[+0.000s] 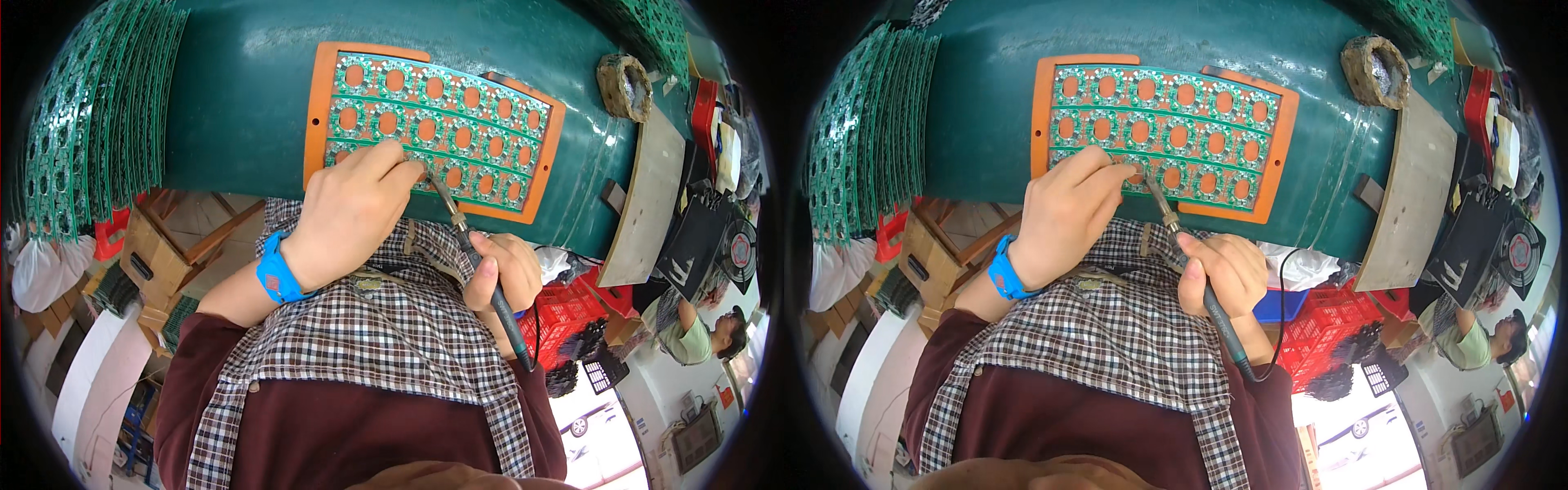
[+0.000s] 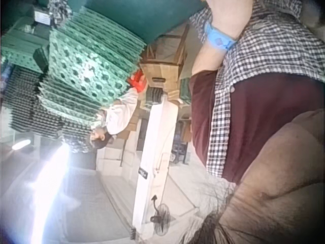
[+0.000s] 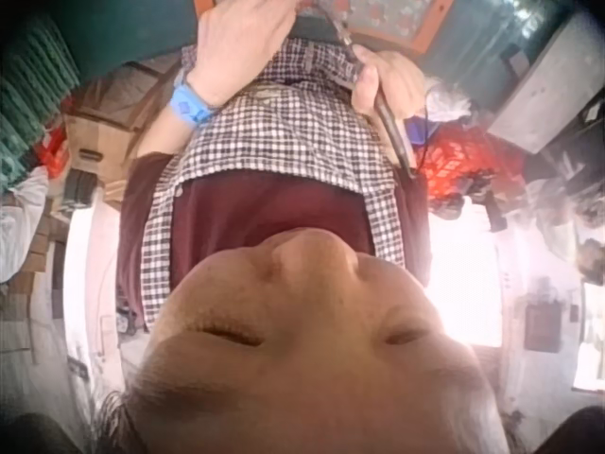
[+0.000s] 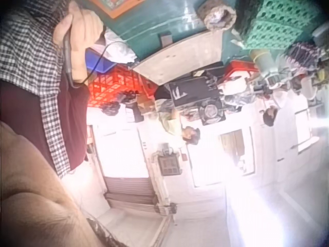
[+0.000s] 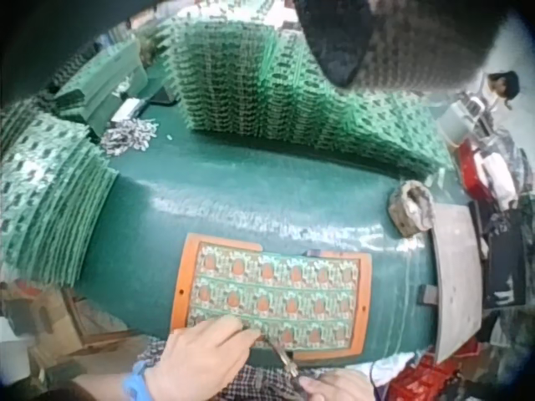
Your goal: The person solders components onto a circuit board panel mounted in a fixture using a soldering iron. The person removes the completed panel, places a new circuit board panel from a stack into the fixture, and solders the components on the new panel.
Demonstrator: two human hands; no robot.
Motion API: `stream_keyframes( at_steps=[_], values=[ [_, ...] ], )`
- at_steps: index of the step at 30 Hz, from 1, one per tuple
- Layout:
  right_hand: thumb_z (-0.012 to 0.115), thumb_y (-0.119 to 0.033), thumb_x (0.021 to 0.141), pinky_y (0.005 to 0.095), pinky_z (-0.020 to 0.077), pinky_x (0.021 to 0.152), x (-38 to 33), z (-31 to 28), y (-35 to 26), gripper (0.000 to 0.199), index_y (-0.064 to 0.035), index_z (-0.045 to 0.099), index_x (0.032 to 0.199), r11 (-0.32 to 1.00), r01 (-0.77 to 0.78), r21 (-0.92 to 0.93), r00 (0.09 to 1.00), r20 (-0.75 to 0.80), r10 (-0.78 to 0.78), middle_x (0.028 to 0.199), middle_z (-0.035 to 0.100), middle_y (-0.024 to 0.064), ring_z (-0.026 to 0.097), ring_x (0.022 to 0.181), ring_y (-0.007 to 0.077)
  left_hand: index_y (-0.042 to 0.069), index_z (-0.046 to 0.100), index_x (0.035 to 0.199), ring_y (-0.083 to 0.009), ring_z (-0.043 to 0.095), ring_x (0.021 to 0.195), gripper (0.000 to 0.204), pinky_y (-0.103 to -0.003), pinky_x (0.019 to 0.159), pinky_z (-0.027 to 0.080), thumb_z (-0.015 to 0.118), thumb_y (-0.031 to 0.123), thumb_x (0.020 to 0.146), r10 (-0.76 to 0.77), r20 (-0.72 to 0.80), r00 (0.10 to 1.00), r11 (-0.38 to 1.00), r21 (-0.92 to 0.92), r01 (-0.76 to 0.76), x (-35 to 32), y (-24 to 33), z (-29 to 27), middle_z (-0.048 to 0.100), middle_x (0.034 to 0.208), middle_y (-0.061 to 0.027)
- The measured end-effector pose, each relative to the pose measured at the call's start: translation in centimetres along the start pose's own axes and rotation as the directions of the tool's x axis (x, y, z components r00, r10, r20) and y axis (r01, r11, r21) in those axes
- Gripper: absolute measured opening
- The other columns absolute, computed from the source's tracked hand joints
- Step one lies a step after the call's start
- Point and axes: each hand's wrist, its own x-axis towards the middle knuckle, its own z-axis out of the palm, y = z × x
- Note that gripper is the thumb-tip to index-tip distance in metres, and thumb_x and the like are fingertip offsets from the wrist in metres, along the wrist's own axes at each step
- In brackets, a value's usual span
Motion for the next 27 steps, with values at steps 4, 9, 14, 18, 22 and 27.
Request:
stream_keyframes(
  at_steps=[4, 9, 14, 18, 22, 27],
  values=[
    [0.056, -0.008, 0.075, 0.0302, 0.0438, 0.044, -0.5, -0.5, -0.3, 0.014, 0.0024, 0.066, 0.077, 1.000, 0.005, -0.004, 1.000, -0.019, -0.005, 0.059, 0.058, 0.0087, 0.055, 0.048, 0.0191, 0.004, 0.062, 0.095, -0.0231, 0.060, 0.066, 0.019, -0.032, 0.056, 0.048, 0.065, -0.001, 0.077, -0.045, -0.061, 0.997, 0.996, -0.080, 0.041, -0.7, -0.2, 0.2, 0.056, 0.083, -0.0074],
    [0.056, -0.009, 0.076, 0.0292, 0.0430, 0.043, -0.3, 0.3, -0.1, 0.016, 0.0030, 0.066, 0.080, 1.000, 0.015, 0.024, 1.000, -0.008, -0.015, 0.058, 0.057, 0.0086, 0.054, 0.047, 0.0189, 0.003, 0.062, 0.092, -0.0225, 0.060, 0.066, 0.016, -0.032, 0.055, 0.048, 0.066, -0.001, 0.078, -0.120, -0.123, 0.985, 0.992, -0.063, 0.113, -1.4, -0.1, 0.8, 0.056, 0.081, -0.0070],
    [0.056, -0.009, 0.077, 0.0296, 0.0441, 0.044, -0.6, 0.6, 0.0, 0.017, 0.0033, 0.066, 0.080, 1.000, 0.024, 0.015, 1.000, 0.001, -0.024, 0.058, 0.057, 0.0088, 0.054, 0.047, 0.0192, 0.004, 0.063, 0.090, -0.0215, 0.060, 0.065, 0.015, -0.032, 0.054, 0.048, 0.068, 0.001, 0.076, -0.061, -0.127, 0.990, 0.998, -0.034, 0.057, -1.4, -0.2, 0.6, 0.054, 0.079, -0.0054],
    [0.055, -0.010, 0.078, 0.0298, 0.0447, 0.044, -0.2, 0.4, -0.4, 0.017, 0.0036, 0.065, 0.080, 0.999, 0.024, 0.022, 0.999, -0.026, -0.023, 0.059, 0.057, 0.0093, 0.055, 0.047, 0.0196, 0.006, 0.065, 0.089, -0.0206, 0.059, 0.064, 0.015, -0.032, 0.054, 0.048, 0.069, 0.003, 0.074, -0.060, -0.139, 0.988, 0.998, -0.002, 0.060, -1.5, -0.2, 0.4, 0.054, 0.078, -0.0044],
    [0.055, -0.010, 0.079, 0.0301, 0.0450, 0.044, -0.3, 0.4, -0.3, 0.017, 0.0039, 0.065, 0.080, 0.999, 0.024, 0.045, 1.000, -0.013, -0.023, 0.059, 0.058, 0.0097, 0.056, 0.047, 0.0200, 0.006, 0.066, 0.090, -0.0206, 0.059, 0.064, 0.016, -0.032, 0.053, 0.048, 0.069, 0.003, 0.075, -0.093, -0.129, 0.987, 0.996, -0.014, 0.092, -1.5, -0.2, 0.4, 0.054, 0.078, -0.0043],
    [0.056, -0.010, 0.078, 0.0307, 0.0454, 0.045, -0.5, 0.5, -0.2, 0.017, 0.0041, 0.065, 0.081, 0.999, 0.007, 0.036, 1.000, 0.020, -0.008, 0.060, 0.059, 0.0102, 0.057, 0.048, 0.0210, 0.005, 0.064, 0.088, -0.0212, 0.060, 0.065, 0.014, -0.032, 0.054, 0.048, 0.069, 0.002, 0.075, -0.049, -0.101, 0.994, 0.999, -0.002, 0.049, -1.3, -0.1, 0.1, 0.055, 0.079, -0.0045]
  ],
)
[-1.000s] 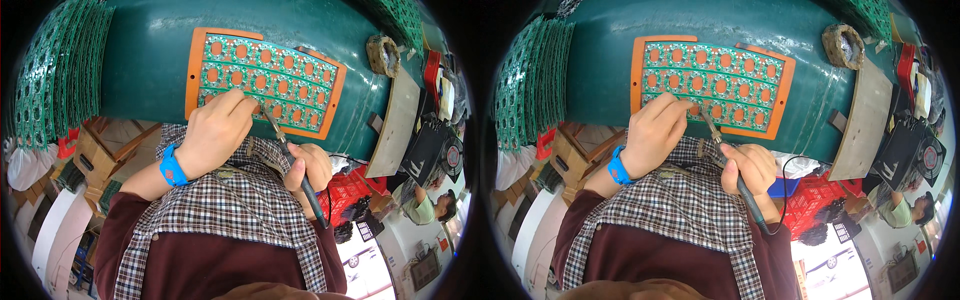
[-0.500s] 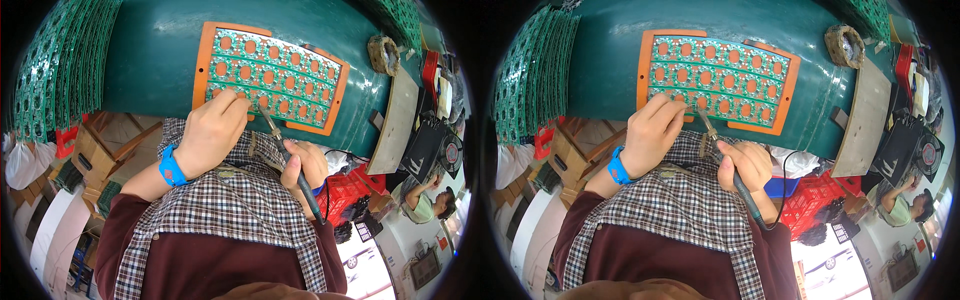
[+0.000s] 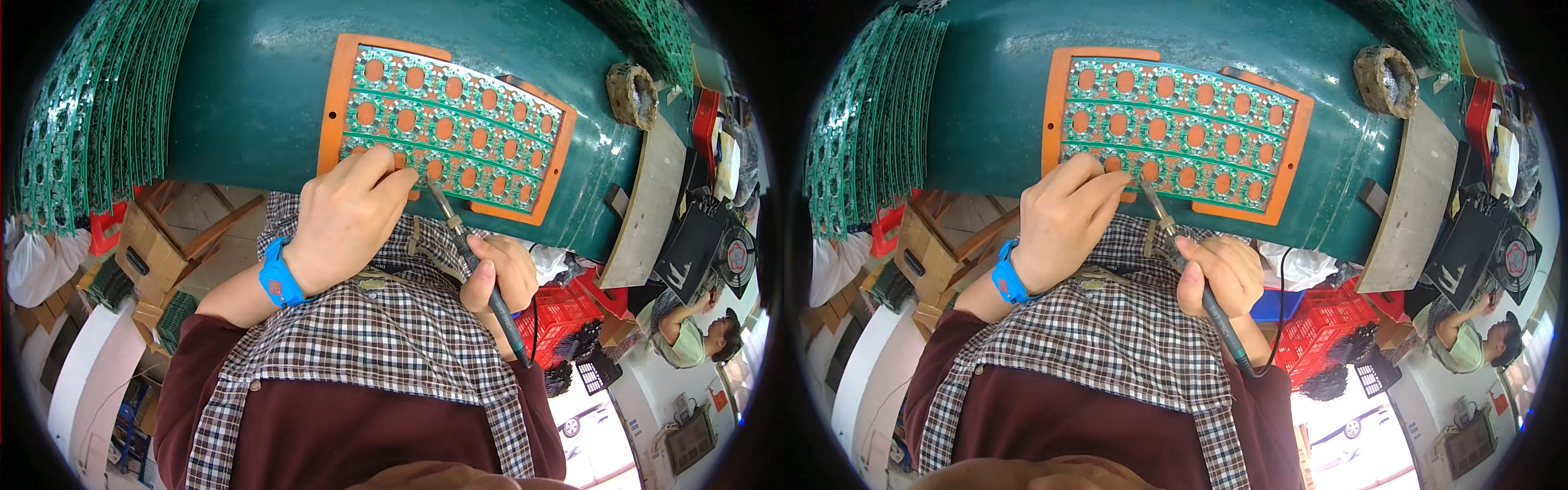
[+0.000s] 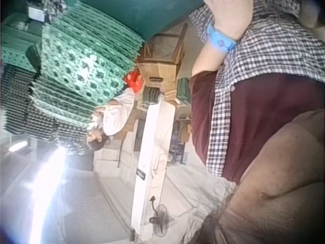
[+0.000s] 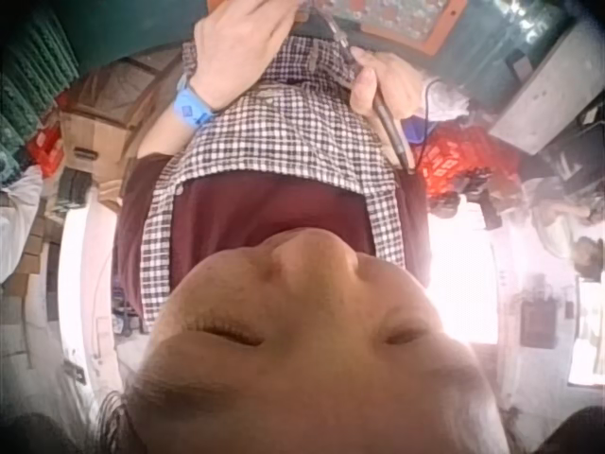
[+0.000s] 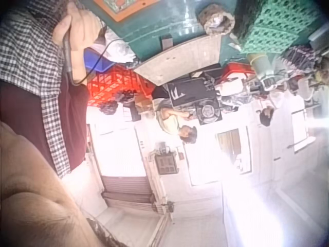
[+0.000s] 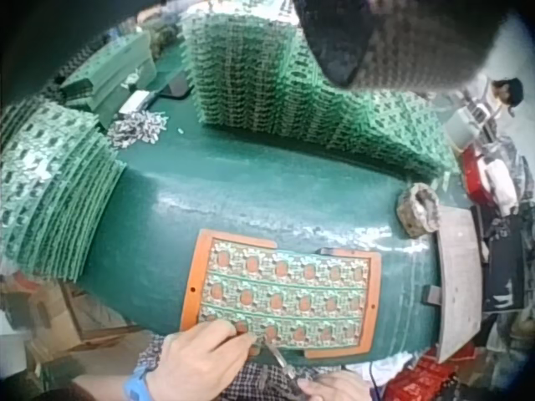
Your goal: The person solders components onto a circuit board panel mounted in a fixture using a soldering iron. The person removes the completed panel, places a new circuit board panel from a stack into the fixture, and solders the components on the new panel.
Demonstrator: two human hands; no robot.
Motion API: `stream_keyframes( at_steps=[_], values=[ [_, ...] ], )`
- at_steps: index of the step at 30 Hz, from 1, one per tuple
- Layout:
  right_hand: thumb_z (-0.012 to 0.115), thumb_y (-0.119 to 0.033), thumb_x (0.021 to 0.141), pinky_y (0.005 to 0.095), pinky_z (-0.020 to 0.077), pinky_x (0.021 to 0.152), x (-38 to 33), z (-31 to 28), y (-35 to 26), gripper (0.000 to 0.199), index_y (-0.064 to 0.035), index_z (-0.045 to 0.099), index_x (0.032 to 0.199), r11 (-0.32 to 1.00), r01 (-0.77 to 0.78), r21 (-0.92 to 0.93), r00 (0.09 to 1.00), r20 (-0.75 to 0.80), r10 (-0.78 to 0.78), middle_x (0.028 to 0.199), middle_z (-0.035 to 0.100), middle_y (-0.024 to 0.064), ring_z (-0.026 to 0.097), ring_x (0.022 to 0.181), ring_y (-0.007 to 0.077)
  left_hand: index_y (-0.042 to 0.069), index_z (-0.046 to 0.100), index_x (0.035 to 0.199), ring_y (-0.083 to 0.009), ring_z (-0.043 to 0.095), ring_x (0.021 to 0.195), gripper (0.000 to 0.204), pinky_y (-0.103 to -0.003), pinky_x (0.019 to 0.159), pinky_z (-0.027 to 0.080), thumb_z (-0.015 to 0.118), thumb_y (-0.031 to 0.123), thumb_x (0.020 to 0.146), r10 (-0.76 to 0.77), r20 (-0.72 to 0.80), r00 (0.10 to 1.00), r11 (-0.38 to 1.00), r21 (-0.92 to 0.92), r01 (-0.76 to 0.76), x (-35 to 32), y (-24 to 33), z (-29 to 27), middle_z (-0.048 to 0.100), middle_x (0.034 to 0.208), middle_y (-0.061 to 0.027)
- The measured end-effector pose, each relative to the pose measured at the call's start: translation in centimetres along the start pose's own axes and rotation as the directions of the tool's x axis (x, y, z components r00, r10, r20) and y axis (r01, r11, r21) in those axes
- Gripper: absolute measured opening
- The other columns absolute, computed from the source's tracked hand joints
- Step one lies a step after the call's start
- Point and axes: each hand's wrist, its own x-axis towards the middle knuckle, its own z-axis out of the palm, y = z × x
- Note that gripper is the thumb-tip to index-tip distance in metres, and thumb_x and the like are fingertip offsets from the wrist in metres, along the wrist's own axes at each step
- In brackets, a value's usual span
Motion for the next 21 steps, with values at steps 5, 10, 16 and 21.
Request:
stream_keyframes(
  at_steps=[5, 10, 16, 21],
  values=[
    [0.056, -0.008, 0.078, 0.0308, 0.0450, 0.047, 1.0, -0.4, -0.2, 0.017, 0.0033, 0.066, 0.084, 0.999, -0.047, -0.017, 0.998, -0.052, 0.046, 0.060, 0.059, 0.0106, 0.056, 0.049, 0.0212, 0.005, 0.063, 0.089, -0.0225, 0.059, 0.065, 0.015, -0.032, 0.055, 0.048, 0.068, 0.001, 0.075, -0.035, -0.068, 0.997, 0.999, -0.024, 0.034, 0.9, -0.3, -0.5, 0.056, 0.079, -0.0060],
    [0.057, -0.009, 0.080, 0.0304, 0.0439, 0.047, 2.7, 0.3, 0.1, 0.016, 0.0028, 0.067, 0.086, 0.996, -0.075, -0.050, 0.996, -0.050, 0.072, 0.063, 0.060, 0.0107, 0.056, 0.049, 0.0208, 0.005, 0.059, 0.088, -0.0220, 0.059, 0.066, 0.014, -0.032, 0.054, 0.049, 0.065, 0.002, 0.075, 0.000, -0.122, 0.993, 1.000, 0.022, 0.003, 2.4, -0.9, 0.2, 0.051, 0.080, -0.0066],
    [0.058, -0.010, 0.081, 0.0294, 0.0436, 0.047, 2.8, 0.6, 0.0, 0.016, 0.0021, 0.067, 0.085, 0.995, -0.080, -0.057, 0.997, -0.007, 0.080, 0.062, 0.060, 0.0098, 0.057, 0.050, 0.0204, 0.004, 0.064, 0.093, -0.0225, 0.059, 0.065, 0.018, -0.032, 0.057, 0.048, 0.067, 0.000, 0.076, -0.018, -0.058, 0.998, 0.999, -0.037, 0.016, 2.4, -0.8, -0.2, 0.054, 0.078, -0.0060],
    [0.058, -0.009, 0.080, 0.0292, 0.0457, 0.049, 3.0, 0.0, 0.0, 0.015, 0.0022, 0.068, 0.086, 0.990, -0.137, -0.027, 0.990, -0.040, 0.135, 0.063, 0.061, 0.0106, 0.059, 0.052, 0.0212, 0.005, 0.065, 0.092, -0.0225, 0.059, 0.066, 0.016, -0.033, 0.057, 0.048, 0.067, 0.002, 0.076, -0.065, -0.066, 0.996, 0.997, -0.036, 0.062, 3.0, -0.8, -1.1, 0.055, 0.079, -0.0056]
  ],
)
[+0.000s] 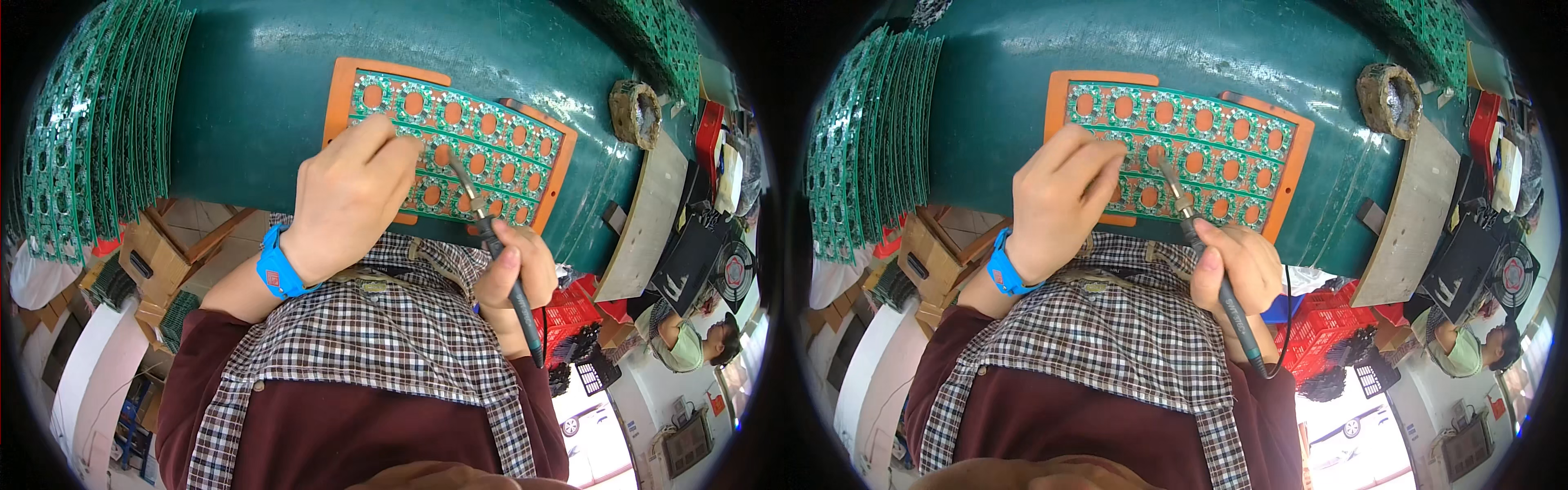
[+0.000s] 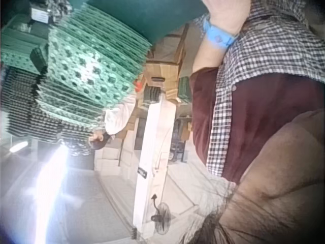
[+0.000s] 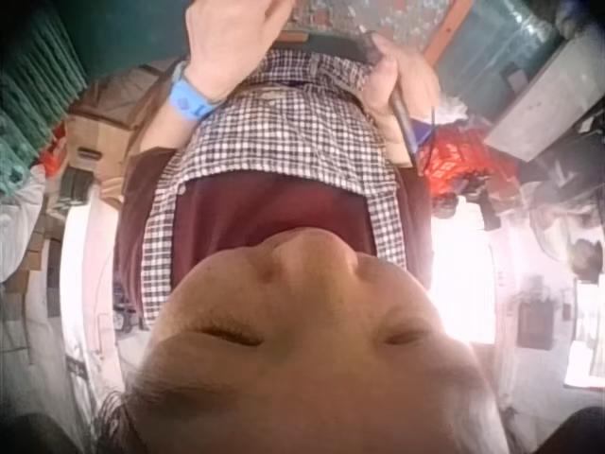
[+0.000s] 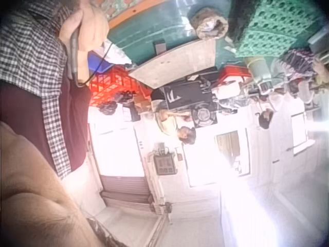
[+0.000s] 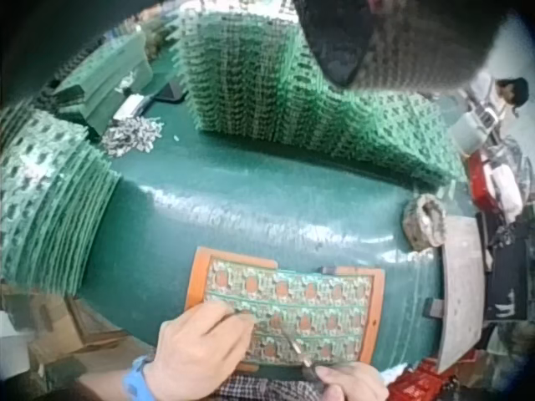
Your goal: The person solders components onto a circuit board panel mounted in a fixture using a soldering iron. The person removes the completed panel, places a new circuit board panel from a stack into the fixture, and solders the components on the new panel.
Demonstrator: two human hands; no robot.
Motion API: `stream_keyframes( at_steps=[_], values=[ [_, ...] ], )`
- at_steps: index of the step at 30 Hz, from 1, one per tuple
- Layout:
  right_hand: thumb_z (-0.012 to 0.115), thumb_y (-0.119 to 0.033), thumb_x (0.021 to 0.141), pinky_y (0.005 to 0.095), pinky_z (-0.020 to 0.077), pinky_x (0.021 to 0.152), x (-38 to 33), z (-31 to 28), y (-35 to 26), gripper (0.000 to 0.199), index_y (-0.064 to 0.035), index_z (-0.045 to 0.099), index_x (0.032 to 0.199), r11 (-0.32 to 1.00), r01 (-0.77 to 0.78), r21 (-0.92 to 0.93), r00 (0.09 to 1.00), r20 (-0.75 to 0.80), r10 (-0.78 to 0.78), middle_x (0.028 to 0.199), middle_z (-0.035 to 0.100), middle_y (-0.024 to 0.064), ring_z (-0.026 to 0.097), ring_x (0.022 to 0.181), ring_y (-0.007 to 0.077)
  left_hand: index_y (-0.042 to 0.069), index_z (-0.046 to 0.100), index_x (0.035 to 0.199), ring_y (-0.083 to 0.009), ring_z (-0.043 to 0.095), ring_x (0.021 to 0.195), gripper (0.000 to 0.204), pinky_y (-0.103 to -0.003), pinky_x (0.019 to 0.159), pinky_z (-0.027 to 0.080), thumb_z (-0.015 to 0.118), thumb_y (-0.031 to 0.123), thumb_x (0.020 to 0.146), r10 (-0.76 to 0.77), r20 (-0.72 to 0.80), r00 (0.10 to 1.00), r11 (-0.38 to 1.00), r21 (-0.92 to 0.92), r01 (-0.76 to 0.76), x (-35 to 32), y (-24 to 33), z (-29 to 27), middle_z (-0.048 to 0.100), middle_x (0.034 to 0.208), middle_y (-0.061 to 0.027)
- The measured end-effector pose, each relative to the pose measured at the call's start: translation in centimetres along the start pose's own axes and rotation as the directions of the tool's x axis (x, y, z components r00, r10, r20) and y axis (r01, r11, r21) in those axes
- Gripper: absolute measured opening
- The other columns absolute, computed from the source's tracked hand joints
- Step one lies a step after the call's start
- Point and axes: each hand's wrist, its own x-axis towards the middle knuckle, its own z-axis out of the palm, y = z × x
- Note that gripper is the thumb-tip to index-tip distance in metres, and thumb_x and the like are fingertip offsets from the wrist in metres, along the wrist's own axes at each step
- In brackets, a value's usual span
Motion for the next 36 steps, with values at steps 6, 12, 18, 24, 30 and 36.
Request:
stream_keyframes(
  at_steps=[6, 12, 18, 24, 30, 36],
  values=[
    [0.059, -0.007, 0.079, 0.0287, 0.0470, 0.050, 2.1, 1.0, 0.1, 0.015, 0.0026, 0.067, 0.088, 0.999, 0.019, -0.050, 1.000, 0.000, -0.019, 0.066, 0.063, 0.0111, 0.060, 0.053, 0.0211, 0.006, 0.060, 0.088, -0.0217, 0.060, 0.070, 0.015, -0.032, 0.055, 0.051, 0.066, 0.004, 0.074, 0.059, -0.077, 0.995, 0.994, 0.093, -0.051, 1.5, -1.0, 1.3, 0.054, 0.084, -0.0044],
    [0.060, -0.006, 0.079, 0.0274, 0.0460, 0.048, 2.4, 1.1, -0.3, 0.015, 0.0023, 0.068, 0.088, 0.999, -0.011, -0.035, 1.000, 0.018, 0.012, 0.067, 0.064, 0.0106, 0.060, 0.053, 0.0199, 0.005, 0.060, 0.087, -0.0217, 0.061, 0.072, 0.014, -0.031, 0.056, 0.052, 0.065, 0.003, 0.074, 0.114, -0.084, 0.990, 0.991, 0.083, -0.107, 1.7, -1.0, 1.8, 0.055, 0.086, -0.0042],
    [0.060, -0.007, 0.079, 0.0281, 0.0467, 0.048, 2.9, 0.7, -0.3, 0.015, 0.0027, 0.067, 0.087, 0.999, 0.028, -0.035, 1.000, 0.003, -0.028, 0.066, 0.064, 0.0105, 0.060, 0.053, 0.0202, 0.005, 0.059, 0.083, -0.0217, 0.060, 0.064, 0.011, -0.031, 0.053, 0.050, 0.064, 0.002, 0.075, -0.018, -0.077, 0.997, 0.998, 0.054, 0.022, 2.2, -0.2, 0.1, 0.053, 0.084, -0.0044],
    [0.061, -0.007, 0.077, 0.0274, 0.0457, 0.047, 3.7, 1.3, -0.7, 0.015, 0.0012, 0.068, 0.087, 0.993, 0.095, -0.066, 0.994, 0.062, -0.091, 0.064, 0.062, 0.0091, 0.058, 0.052, 0.0189, 0.004, 0.058, 0.084, -0.0223, 0.059, 0.061, 0.011, -0.032, 0.052, 0.050, 0.063, 0.002, 0.075, -0.021, -0.098, 0.995, 1.000, 0.012, 0.023, 2.2, -0.8, 0.6, 0.050, 0.081, -0.0062],
    [0.061, -0.007, 0.077, 0.0277, 0.0447, 0.047, 3.5, 1.3, -1.2, 0.014, 0.0009, 0.068, 0.086, 0.995, 0.018, -0.096, 0.995, 0.100, -0.008, 0.063, 0.061, 0.0088, 0.058, 0.050, 0.0188, 0.003, 0.058, 0.085, -0.0237, 0.059, 0.062, 0.010, -0.033, 0.055, 0.051, 0.062, 0.001, 0.076, 0.026, -0.053, 0.998, 1.000, -0.002, -0.026, 2.3, -1.0, 0.9, 0.051, 0.084, -0.0074],
    [0.047, -0.016, 0.085, 0.0319, 0.0480, 0.051, 2.2, -0.6, -1.0, 0.028, 0.0068, 0.064, 0.085, 0.997, 0.016, -0.077, 0.999, 0.032, -0.013, 0.064, 0.061, 0.0171, 0.059, 0.053, 0.0255, 0.003, 0.058, 0.088, -0.0249, 0.060, 0.065, 0.014, -0.034, 0.056, 0.051, 0.064, 0.000, 0.076, -0.028, -0.056, 0.998, 0.991, -0.131, 0.021, 1.6, -0.4, -0.2, 0.053, 0.086, -0.0089]
  ],
)
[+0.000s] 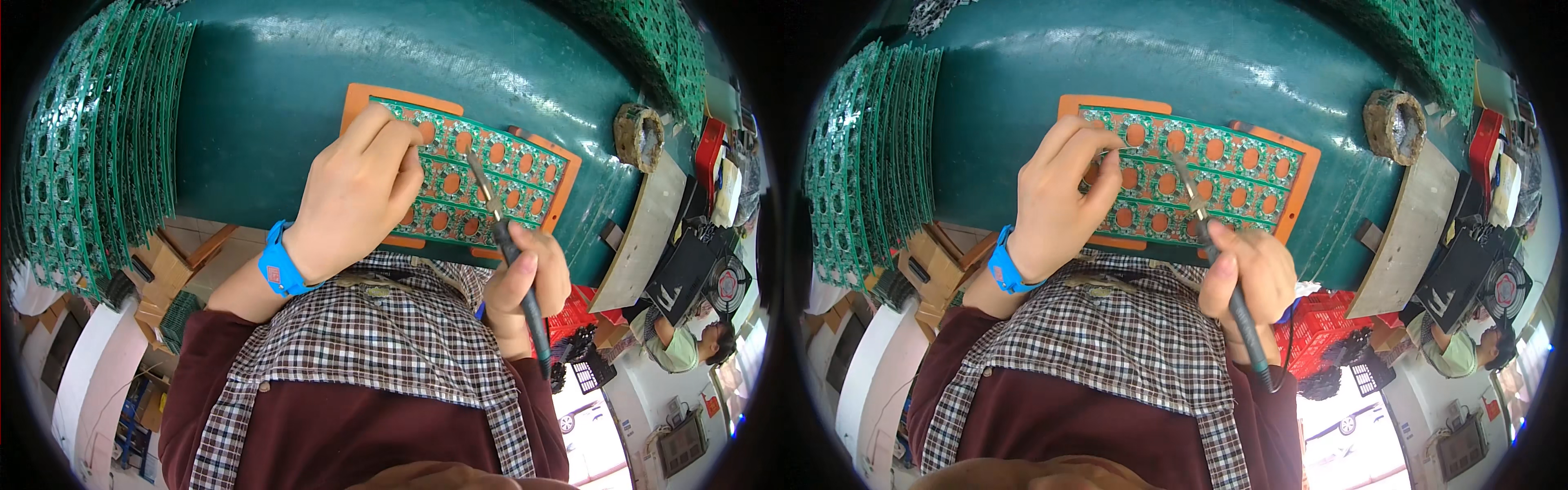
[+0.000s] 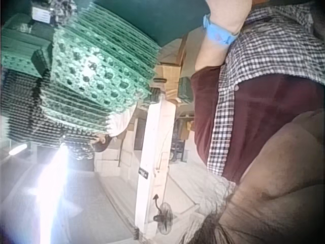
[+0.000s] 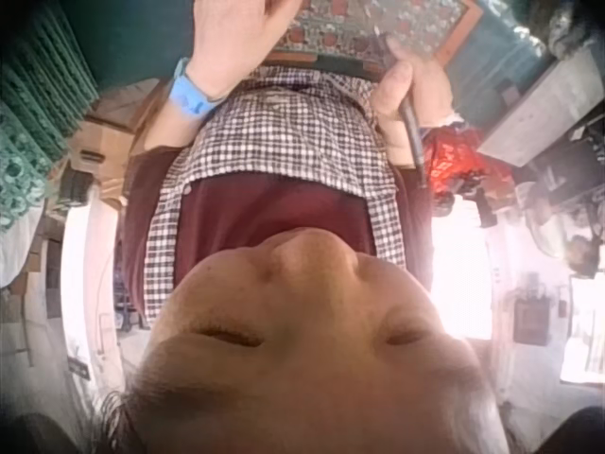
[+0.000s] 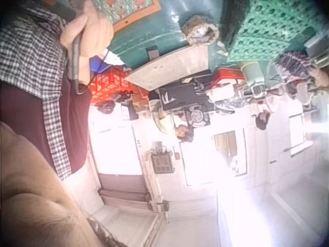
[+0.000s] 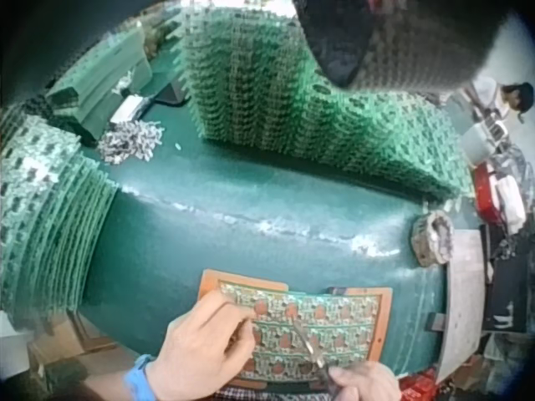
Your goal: The person solders components onto a circuit board panel mounted in a fixture using a soldering iron. The person removes the completed panel, places a new circuit board panel from a stack into the fixture, and solders the components on the new panel.
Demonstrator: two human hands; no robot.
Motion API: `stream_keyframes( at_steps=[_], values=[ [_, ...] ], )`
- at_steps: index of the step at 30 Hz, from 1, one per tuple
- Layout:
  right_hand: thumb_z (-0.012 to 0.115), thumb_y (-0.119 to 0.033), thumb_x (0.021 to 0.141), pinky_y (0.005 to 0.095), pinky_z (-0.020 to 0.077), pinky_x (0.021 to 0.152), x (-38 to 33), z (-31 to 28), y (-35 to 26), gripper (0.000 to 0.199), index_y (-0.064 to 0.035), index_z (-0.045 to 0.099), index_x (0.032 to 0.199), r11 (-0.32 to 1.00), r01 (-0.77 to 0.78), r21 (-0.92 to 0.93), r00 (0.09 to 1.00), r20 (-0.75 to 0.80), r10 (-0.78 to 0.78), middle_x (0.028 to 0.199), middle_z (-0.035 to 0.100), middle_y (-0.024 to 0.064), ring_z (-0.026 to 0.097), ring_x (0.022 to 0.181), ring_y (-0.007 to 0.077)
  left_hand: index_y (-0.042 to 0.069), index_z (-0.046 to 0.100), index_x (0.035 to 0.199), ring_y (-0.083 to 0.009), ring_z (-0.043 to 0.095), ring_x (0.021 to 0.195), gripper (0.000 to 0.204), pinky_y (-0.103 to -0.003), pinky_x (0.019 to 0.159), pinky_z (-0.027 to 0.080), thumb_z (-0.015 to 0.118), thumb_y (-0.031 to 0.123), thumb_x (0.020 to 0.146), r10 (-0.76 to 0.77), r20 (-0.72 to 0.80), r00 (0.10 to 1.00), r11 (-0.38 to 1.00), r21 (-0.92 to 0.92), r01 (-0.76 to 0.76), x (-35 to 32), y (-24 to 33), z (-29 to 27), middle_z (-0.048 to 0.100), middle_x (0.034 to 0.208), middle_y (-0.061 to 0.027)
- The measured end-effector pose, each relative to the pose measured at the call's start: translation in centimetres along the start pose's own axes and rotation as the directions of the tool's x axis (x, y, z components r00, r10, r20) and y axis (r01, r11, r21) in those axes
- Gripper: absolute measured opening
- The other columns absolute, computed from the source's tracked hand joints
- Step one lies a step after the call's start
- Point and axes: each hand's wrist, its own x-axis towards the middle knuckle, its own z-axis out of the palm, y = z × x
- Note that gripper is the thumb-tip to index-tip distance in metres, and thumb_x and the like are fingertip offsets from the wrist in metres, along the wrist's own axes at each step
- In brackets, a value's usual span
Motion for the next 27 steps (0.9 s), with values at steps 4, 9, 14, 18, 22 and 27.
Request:
stream_keyframes(
  at_steps=[4, 9, 14, 18, 22, 27],
  values=[
    [0.055, -0.009, 0.080, 0.0313, 0.0462, 0.049, 0.5, 0.5, 0.5, 0.018, 0.0048, 0.066, 0.084, 1.000, 0.016, -0.007, 0.998, -0.055, -0.017, 0.065, 0.061, 0.0114, 0.059, 0.054, 0.0223, 0.002, 0.062, 0.091, -0.0211, 0.060, 0.065, 0.015, -0.030, 0.054, 0.047, 0.064, -0.004, 0.077, 0.000, -0.026, 1.000, 0.999, 0.042, 0.001, -0.7, 0.0, 0.0, 0.058, 0.084, -0.0085],
    [0.055, -0.007, 0.078, 0.0309, 0.0463, 0.048, 0.5, 0.5, 0.1, 0.017, 0.0041, 0.066, 0.085, 0.996, 0.050, -0.075, 0.998, 0.042, -0.047, 0.066, 0.061, 0.0099, 0.058, 0.051, 0.0210, 0.003, 0.059, 0.090, -0.0230, 0.060, 0.063, 0.017, -0.032, 0.053, 0.050, 0.065, -0.001, 0.075, -0.026, 0.022, 0.999, 0.998, 0.057, 0.024, -1.8, 0.4, -0.2, 0.055, 0.082, -0.0081],
    [0.055, -0.007, 0.077, 0.0304, 0.0452, 0.046, -1.1, -0.4, 0.6, 0.016, 0.0037, 0.065, 0.083, 0.982, 0.189, -0.006, 0.982, -0.023, -0.189, 0.065, 0.060, 0.0096, 0.057, 0.050, 0.0200, 0.004, 0.059, 0.088, -0.0214, 0.060, 0.064, 0.016, -0.031, 0.053, 0.050, 0.064, 0.000, 0.074, -0.005, 0.043, 0.999, 0.999, 0.054, 0.002, -2.1, 0.4, 0.2, 0.054, 0.081, -0.0066],
    [0.055, -0.007, 0.078, 0.0295, 0.0438, 0.045, -1.1, 0.4, -0.1, 0.015, 0.0030, 0.065, 0.082, 0.984, 0.164, 0.065, 0.986, 0.025, -0.166, 0.063, 0.060, 0.0088, 0.056, 0.049, 0.0194, 0.005, 0.059, 0.088, -0.0203, 0.060, 0.064, 0.016, -0.030, 0.053, 0.050, 0.063, 0.000, 0.074, 0.031, 0.035, 0.999, 0.997, 0.067, -0.033, -2.4, 0.3, 0.6, 0.053, 0.080, -0.0057],
    [0.056, -0.007, 0.078, 0.0288, 0.0410, 0.044, -1.1, 1.2, 0.2, 0.014, 0.0030, 0.065, 0.082, 0.990, 0.144, 0.011, 0.989, 0.024, -0.144, 0.062, 0.059, 0.0088, 0.055, 0.048, 0.0191, 0.005, 0.060, 0.088, -0.0201, 0.060, 0.065, 0.016, -0.030, 0.053, 0.050, 0.064, 0.000, 0.073, 0.049, 0.031, 0.998, 0.995, 0.090, -0.052, -2.2, 0.0, 0.9, 0.053, 0.081, -0.0055],
    [0.056, -0.007, 0.078, 0.0294, 0.0422, 0.045, -1.5, 1.3, -0.1, 0.014, 0.0030, 0.065, 0.081, 0.993, 0.115, -0.012, 0.993, 0.030, -0.115, 0.062, 0.060, 0.0093, 0.056, 0.049, 0.0195, 0.004, 0.060, 0.087, -0.0204, 0.060, 0.065, 0.015, -0.031, 0.053, 0.049, 0.065, 0.002, 0.073, 0.056, 0.042, 0.998, 0.992, 0.112, -0.060, -2.3, 0.0, 1.1, 0.053, 0.081, -0.0057]
  ],
)
